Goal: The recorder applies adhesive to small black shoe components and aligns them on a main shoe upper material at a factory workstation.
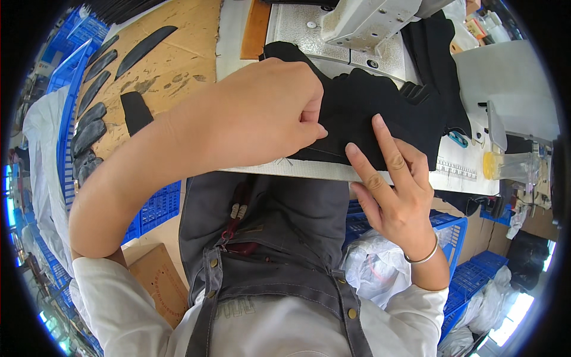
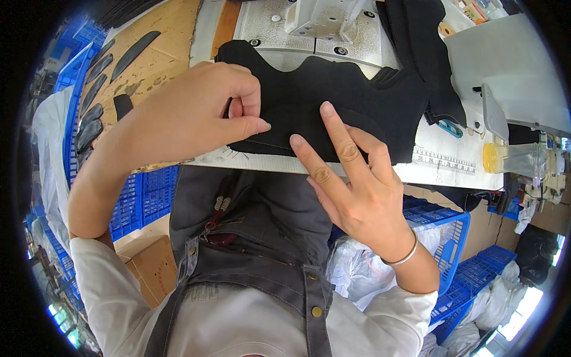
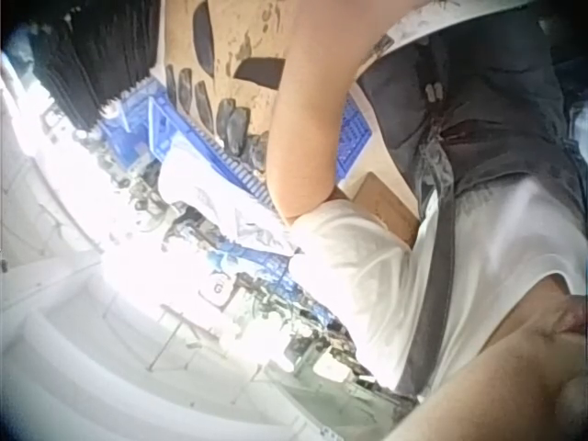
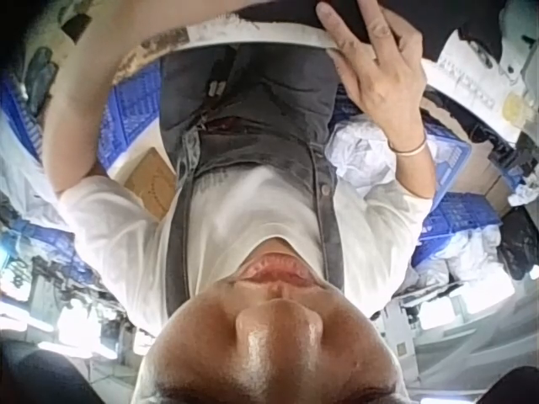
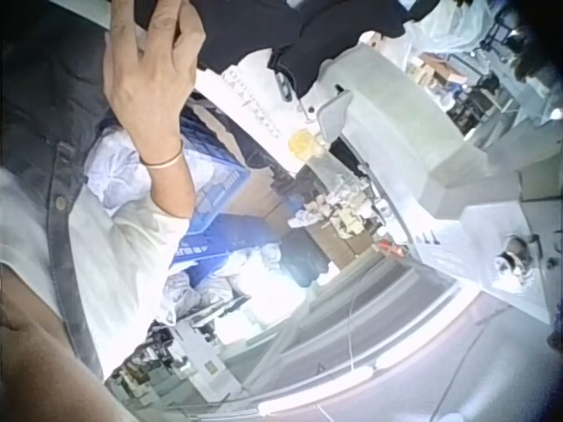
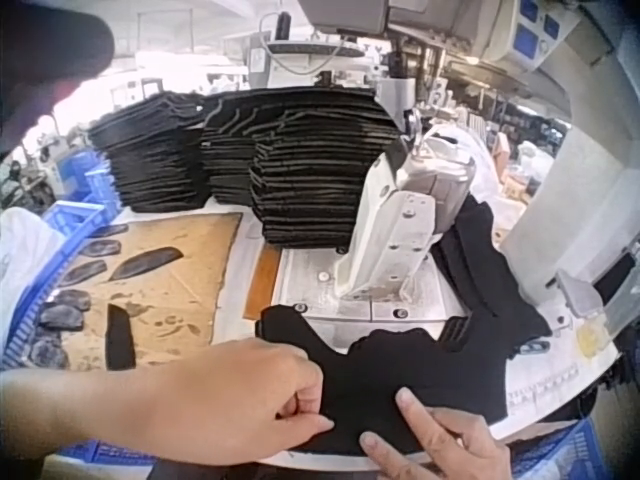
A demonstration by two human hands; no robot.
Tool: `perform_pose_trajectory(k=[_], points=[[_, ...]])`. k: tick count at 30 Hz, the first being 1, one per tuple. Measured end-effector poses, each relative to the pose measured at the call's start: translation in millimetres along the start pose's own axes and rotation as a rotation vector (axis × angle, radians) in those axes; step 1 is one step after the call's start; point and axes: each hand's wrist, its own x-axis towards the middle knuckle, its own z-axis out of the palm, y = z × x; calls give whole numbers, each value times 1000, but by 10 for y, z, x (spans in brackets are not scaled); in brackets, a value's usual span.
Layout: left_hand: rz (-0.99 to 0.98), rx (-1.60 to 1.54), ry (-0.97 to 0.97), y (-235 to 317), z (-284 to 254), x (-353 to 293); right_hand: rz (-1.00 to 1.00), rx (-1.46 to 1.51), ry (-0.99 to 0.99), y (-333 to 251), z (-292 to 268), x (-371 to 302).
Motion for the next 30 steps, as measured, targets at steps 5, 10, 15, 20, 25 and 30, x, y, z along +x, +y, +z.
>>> perform_pose_trajectory(k=[5, 10, 15, 20, 25, 30], points=[[10, 15, -8, 8, 5, -8, -2, 5, 0, 13, -6, 3], [27, 19, 18, -7, 25, -18, 4, 9, -22, -1, -25, 14], [-13, -44, -19, 11, -12, -11, 5, 2, -25, -5, -23, 19], [44, 18, 74, -23, 63, -45, 9, -12, -39, -19, -34, 32], [23, 11, 36, -15, 48, -42, 13, -26, -46, -28, -37, 34], [93, 66, 127, -38, 125, -113, 14, -37, -53, -33, -47, 38]])
